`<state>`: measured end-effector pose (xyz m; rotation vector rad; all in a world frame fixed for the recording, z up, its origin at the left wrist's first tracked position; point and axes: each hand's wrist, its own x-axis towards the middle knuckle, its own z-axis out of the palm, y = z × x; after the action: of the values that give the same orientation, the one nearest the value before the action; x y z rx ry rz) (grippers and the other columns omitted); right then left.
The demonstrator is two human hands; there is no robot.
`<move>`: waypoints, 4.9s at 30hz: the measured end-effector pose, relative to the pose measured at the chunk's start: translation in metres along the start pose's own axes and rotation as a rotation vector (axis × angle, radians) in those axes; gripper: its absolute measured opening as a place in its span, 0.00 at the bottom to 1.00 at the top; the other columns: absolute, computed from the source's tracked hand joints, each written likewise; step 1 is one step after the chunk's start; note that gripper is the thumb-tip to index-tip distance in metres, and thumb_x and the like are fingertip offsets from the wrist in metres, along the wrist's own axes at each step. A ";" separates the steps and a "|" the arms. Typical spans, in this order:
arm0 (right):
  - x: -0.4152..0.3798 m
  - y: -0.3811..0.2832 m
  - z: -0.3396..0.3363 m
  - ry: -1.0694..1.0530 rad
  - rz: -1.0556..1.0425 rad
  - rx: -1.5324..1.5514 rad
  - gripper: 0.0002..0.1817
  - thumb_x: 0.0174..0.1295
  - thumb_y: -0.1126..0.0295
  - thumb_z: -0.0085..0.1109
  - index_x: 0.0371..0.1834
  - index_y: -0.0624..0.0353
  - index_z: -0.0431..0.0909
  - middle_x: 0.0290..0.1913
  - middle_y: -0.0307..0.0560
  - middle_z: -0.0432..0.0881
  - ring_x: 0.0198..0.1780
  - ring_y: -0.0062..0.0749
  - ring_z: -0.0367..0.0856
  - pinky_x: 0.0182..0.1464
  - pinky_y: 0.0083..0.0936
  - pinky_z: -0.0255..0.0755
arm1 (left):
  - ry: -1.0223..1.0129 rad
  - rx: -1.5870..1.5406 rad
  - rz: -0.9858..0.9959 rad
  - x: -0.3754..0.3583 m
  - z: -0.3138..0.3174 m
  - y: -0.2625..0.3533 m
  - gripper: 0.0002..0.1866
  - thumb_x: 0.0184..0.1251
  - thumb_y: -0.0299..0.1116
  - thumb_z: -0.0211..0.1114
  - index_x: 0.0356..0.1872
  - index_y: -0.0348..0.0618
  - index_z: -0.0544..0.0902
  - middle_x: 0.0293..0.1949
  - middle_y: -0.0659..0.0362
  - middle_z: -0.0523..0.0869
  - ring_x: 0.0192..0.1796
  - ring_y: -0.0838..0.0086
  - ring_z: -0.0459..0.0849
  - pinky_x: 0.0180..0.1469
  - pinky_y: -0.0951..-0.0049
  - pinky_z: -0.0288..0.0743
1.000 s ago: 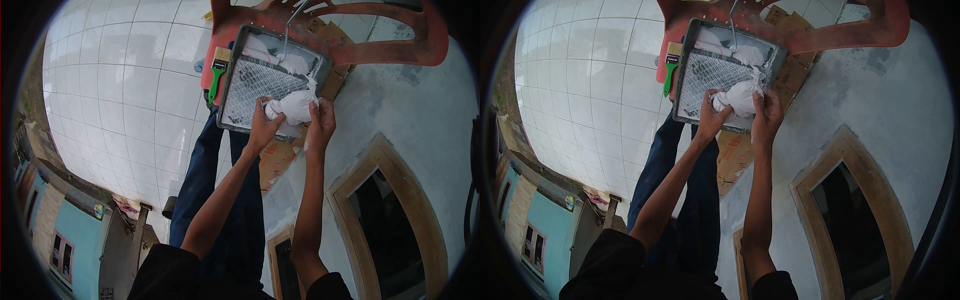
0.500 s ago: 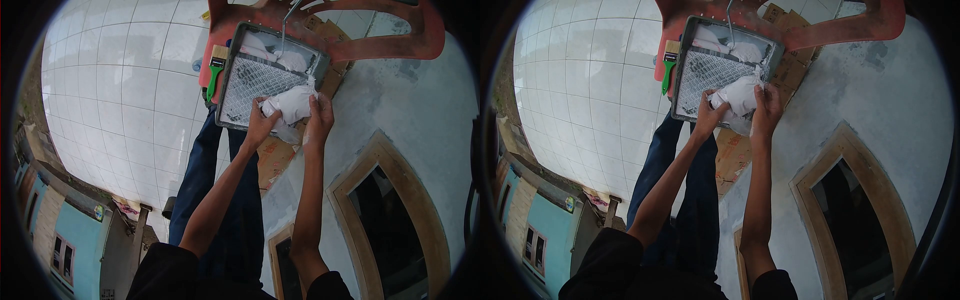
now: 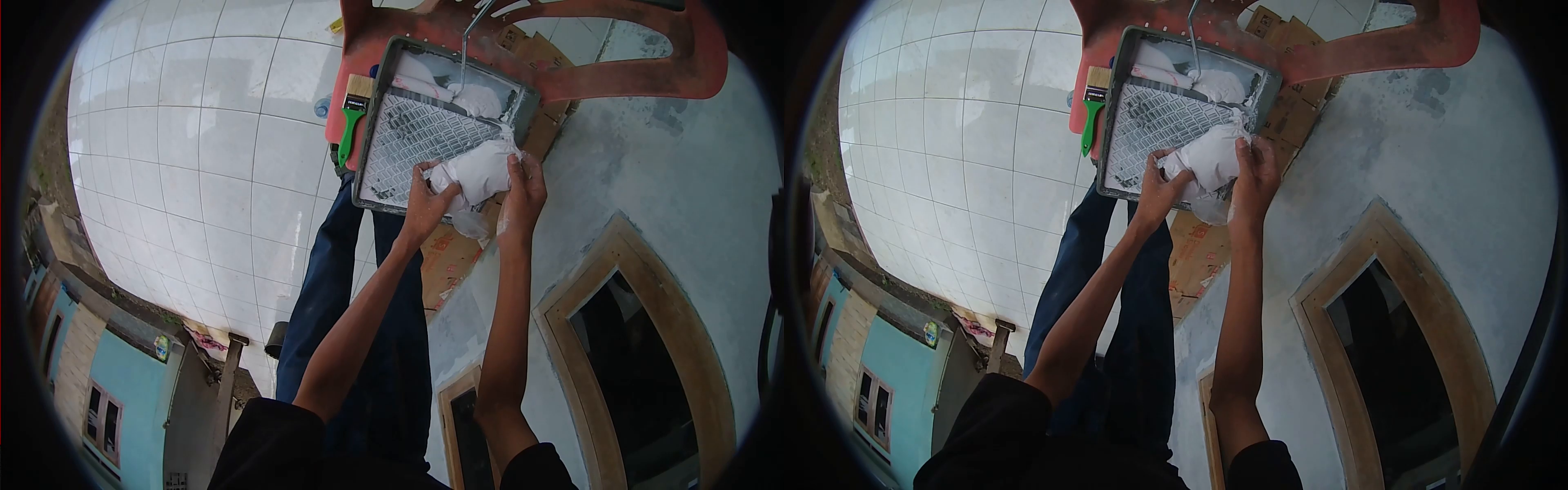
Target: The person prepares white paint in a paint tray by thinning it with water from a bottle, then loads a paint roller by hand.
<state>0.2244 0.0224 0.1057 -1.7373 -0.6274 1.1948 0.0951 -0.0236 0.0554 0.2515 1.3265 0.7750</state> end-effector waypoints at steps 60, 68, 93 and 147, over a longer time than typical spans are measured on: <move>-0.005 -0.087 -0.006 -0.188 -0.365 -0.139 0.09 0.65 0.78 0.57 0.47 0.66 0.72 0.45 0.47 0.79 0.50 0.26 0.77 0.53 0.23 0.71 | -0.258 -0.012 0.117 0.022 -0.026 0.048 0.36 0.64 0.26 0.59 0.70 0.35 0.50 0.53 0.48 0.81 0.54 0.64 0.82 0.57 0.67 0.74; 0.065 -0.102 0.006 -0.188 -0.497 -0.256 0.10 0.65 0.76 0.59 0.47 0.67 0.73 0.45 0.47 0.79 0.49 0.25 0.76 0.51 0.22 0.71 | -0.280 0.091 0.092 0.013 -0.052 0.049 0.34 0.67 0.30 0.55 0.70 0.35 0.51 0.53 0.49 0.82 0.52 0.64 0.84 0.52 0.67 0.75; 0.176 -0.070 0.054 -0.377 -0.548 -0.650 0.09 0.62 0.71 0.62 0.43 0.60 0.78 0.41 0.44 0.84 0.44 0.25 0.81 0.47 0.23 0.71 | -0.314 0.085 -0.001 -0.003 -0.054 0.032 0.33 0.68 0.29 0.54 0.70 0.36 0.50 0.55 0.49 0.81 0.51 0.67 0.84 0.53 0.67 0.73; 0.219 0.029 0.060 -0.145 -0.679 -1.031 0.07 0.55 0.67 0.64 0.37 0.49 0.83 0.41 0.46 0.83 0.45 0.47 0.81 0.46 0.38 0.73 | -0.340 0.117 -0.045 0.004 -0.051 0.019 0.35 0.67 0.32 0.58 0.70 0.36 0.50 0.53 0.51 0.82 0.51 0.68 0.84 0.51 0.69 0.72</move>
<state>0.2549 0.2070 -0.0260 -1.9293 -1.9799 0.4964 0.0413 -0.0202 0.0496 0.4262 1.0521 0.5866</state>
